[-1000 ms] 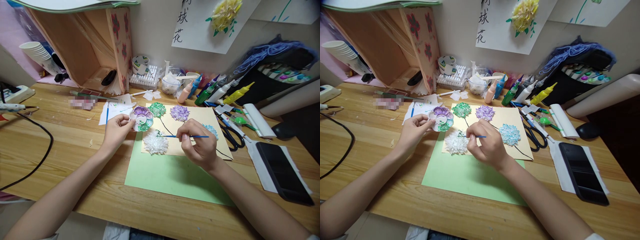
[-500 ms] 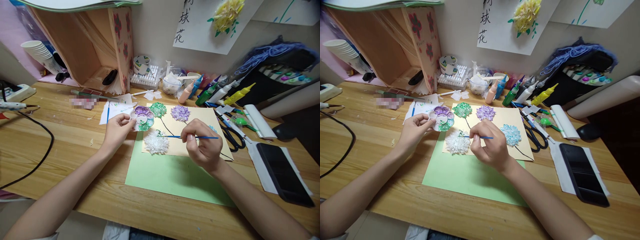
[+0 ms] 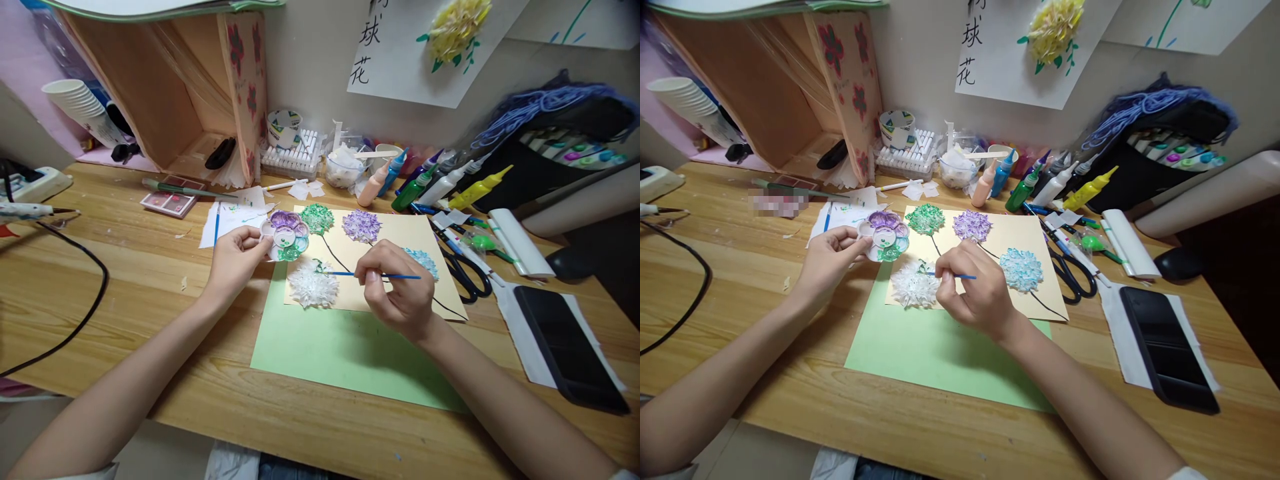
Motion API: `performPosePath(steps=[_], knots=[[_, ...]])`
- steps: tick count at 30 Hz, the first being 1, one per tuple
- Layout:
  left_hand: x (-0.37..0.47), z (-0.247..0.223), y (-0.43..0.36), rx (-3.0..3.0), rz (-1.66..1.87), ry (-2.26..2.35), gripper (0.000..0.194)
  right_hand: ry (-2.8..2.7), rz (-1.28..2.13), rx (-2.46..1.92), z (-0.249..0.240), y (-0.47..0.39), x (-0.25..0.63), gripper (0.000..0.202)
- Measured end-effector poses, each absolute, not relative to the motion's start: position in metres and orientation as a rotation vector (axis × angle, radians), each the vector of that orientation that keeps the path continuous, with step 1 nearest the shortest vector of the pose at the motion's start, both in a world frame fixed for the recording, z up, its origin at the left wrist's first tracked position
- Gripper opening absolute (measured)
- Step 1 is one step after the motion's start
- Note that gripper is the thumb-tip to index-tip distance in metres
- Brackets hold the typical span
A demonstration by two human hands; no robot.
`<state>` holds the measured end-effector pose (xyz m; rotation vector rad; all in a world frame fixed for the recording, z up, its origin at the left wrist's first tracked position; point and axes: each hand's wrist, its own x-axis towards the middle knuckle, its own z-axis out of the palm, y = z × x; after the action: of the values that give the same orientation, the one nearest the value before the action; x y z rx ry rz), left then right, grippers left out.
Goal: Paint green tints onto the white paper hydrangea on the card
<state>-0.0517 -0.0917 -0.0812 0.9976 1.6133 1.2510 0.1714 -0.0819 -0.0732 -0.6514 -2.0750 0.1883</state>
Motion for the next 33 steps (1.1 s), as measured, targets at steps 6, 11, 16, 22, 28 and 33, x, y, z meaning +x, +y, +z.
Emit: performPosePath(steps=[6,11,16,22,28,33], knots=[[-0.0518,-0.0813,-0.0917,0.996,1.254,1.612,0.022,-2.061,0.182,-0.652,-0.0717,-0.0829,0.1712,0.018],[-0.0518,-0.0819,-0.0910,0.974,1.260,1.603,0.021,-2.037,0.201,-0.647,-0.0695,-0.0846,0.1722,0.019],[-0.0519,-0.0818,-0.0909,0.984,1.258,1.611,0.020,-2.057,0.199,-0.643,-0.0688,-0.0846,0.1723,0.019],[-0.0517,-0.0813,-0.0919,0.997,1.248,1.617,0.020,-2.069,0.174,-0.632,-0.0723,-0.0828,0.1708,0.020],[-0.0519,-0.0822,-0.0909,0.991,1.250,1.618,0.024,-2.063,0.184,-0.649,-0.0743,-0.0822,0.1711,0.019],[-0.0524,-0.0828,-0.0908,0.991,1.256,1.610,0.024,-2.048,0.180,-0.659,-0.0724,-0.0822,0.1725,0.018]])
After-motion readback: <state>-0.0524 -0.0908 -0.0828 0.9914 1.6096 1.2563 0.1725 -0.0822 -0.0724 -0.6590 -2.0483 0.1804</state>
